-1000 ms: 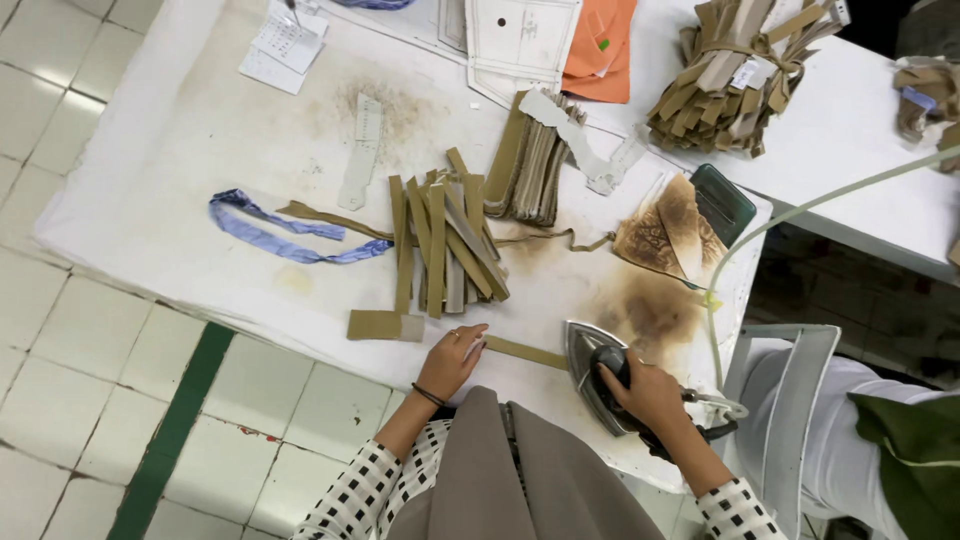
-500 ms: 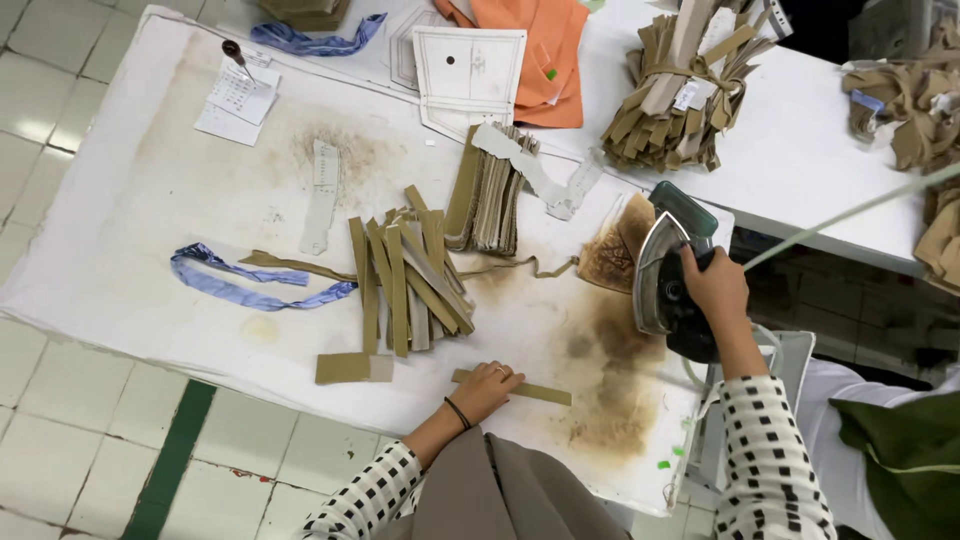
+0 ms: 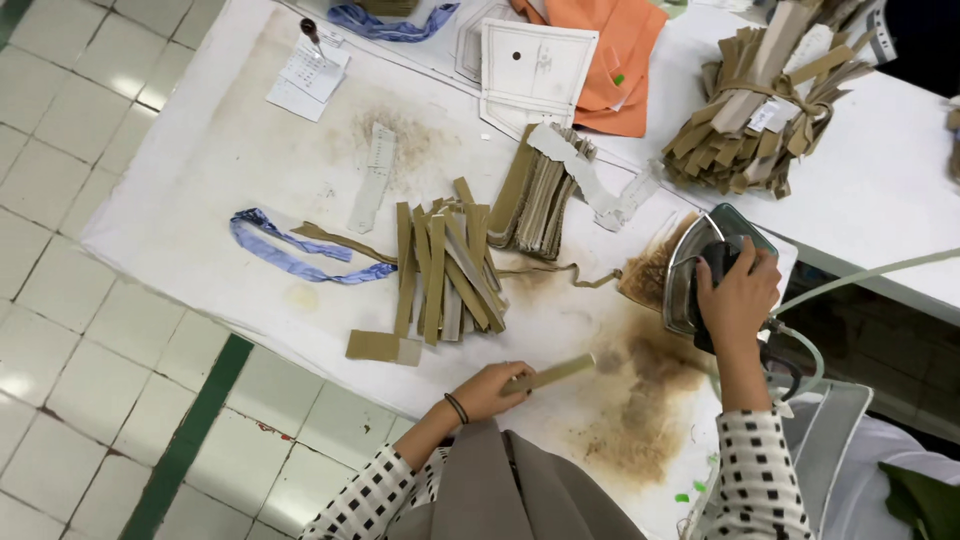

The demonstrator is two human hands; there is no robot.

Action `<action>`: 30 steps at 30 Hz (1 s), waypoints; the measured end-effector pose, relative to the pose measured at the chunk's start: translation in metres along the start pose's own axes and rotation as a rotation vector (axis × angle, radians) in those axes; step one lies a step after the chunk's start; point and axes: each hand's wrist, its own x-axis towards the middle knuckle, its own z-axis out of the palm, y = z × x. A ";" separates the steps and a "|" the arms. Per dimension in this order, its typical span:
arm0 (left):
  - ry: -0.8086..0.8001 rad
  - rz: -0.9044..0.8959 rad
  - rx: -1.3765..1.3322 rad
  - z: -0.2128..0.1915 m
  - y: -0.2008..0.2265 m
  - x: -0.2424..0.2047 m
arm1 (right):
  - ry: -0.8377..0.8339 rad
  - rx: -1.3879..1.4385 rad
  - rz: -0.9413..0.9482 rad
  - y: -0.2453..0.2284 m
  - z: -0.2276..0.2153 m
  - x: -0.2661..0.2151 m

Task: The person irons multiple beige fabric strips on a white table. They pick up each strip, fold it, and press it with a steam iron before placing it aside. The process is repeated for several strips throughout the clip.

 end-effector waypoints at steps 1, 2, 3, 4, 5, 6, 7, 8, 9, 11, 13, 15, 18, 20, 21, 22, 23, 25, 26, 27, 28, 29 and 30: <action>0.014 -0.004 0.002 -0.008 -0.002 -0.005 | 0.001 0.009 -0.012 -0.004 0.009 -0.010; 0.206 0.037 -0.006 -0.015 -0.004 -0.010 | 0.137 -0.011 -0.108 -0.007 0.016 -0.021; 0.398 0.078 -0.013 -0.022 -0.006 -0.016 | 0.273 -0.030 -0.204 -0.009 0.024 -0.033; 0.406 0.074 -0.015 -0.031 -0.008 -0.014 | 0.271 -0.025 -0.212 -0.020 0.027 -0.041; 0.584 0.095 -0.012 -0.041 -0.009 -0.013 | 0.255 0.070 -0.234 -0.030 0.030 -0.050; 0.760 0.121 -0.011 -0.050 -0.011 -0.011 | 0.240 0.161 -0.253 -0.039 0.032 -0.058; 0.766 0.122 -0.013 -0.055 -0.014 -0.009 | 0.240 0.162 -0.259 -0.047 0.039 -0.065; 0.856 0.103 0.013 -0.062 -0.017 -0.005 | 0.249 0.184 -0.280 -0.055 0.045 -0.070; 0.947 0.083 0.040 -0.069 -0.020 -0.002 | 0.257 0.207 -0.301 -0.063 0.051 -0.074; 1.072 0.056 0.164 -0.071 -0.022 -0.015 | 0.232 0.208 -0.315 -0.088 0.041 -0.086; 1.203 0.004 0.293 -0.073 -0.050 -0.037 | 0.192 0.220 -0.339 -0.114 0.043 -0.099; 1.283 -0.150 0.509 -0.074 -0.099 -0.055 | 0.084 0.321 -0.411 -0.132 0.051 -0.113; 1.022 -0.330 0.731 -0.083 -0.181 -0.094 | -0.036 0.386 -0.520 -0.153 0.076 -0.132; 0.877 -0.359 0.727 -0.088 -0.186 -0.107 | -0.098 0.426 -0.581 -0.175 0.087 -0.148; 0.724 -0.377 0.721 -0.090 -0.188 -0.114 | -0.157 0.460 -0.631 -0.184 0.092 -0.157; 0.730 -0.381 0.720 -0.090 -0.182 -0.117 | -0.158 0.464 -0.637 -0.193 0.100 -0.167; 0.674 -0.338 0.729 -0.091 -0.176 -0.120 | -0.210 0.476 -0.698 -0.201 0.107 -0.178; 0.627 -0.293 0.737 -0.087 -0.188 -0.115 | -0.259 0.485 -0.766 -0.216 0.114 -0.196; 0.669 -0.205 0.824 -0.083 -0.207 -0.109 | -0.321 0.514 -0.785 -0.224 0.115 -0.204; 0.710 -0.114 0.911 -0.080 -0.225 -0.102 | -0.384 0.542 -0.804 -0.231 0.116 -0.213; 0.709 -0.111 0.913 -0.079 -0.222 -0.103 | -0.381 0.542 -0.802 -0.239 0.125 -0.217; 0.802 0.017 1.038 -0.077 -0.219 -0.104 | -0.380 0.554 -0.828 -0.247 0.135 -0.221; 0.894 0.149 1.162 -0.076 -0.216 -0.105 | -0.380 0.569 -0.855 -0.255 0.145 -0.225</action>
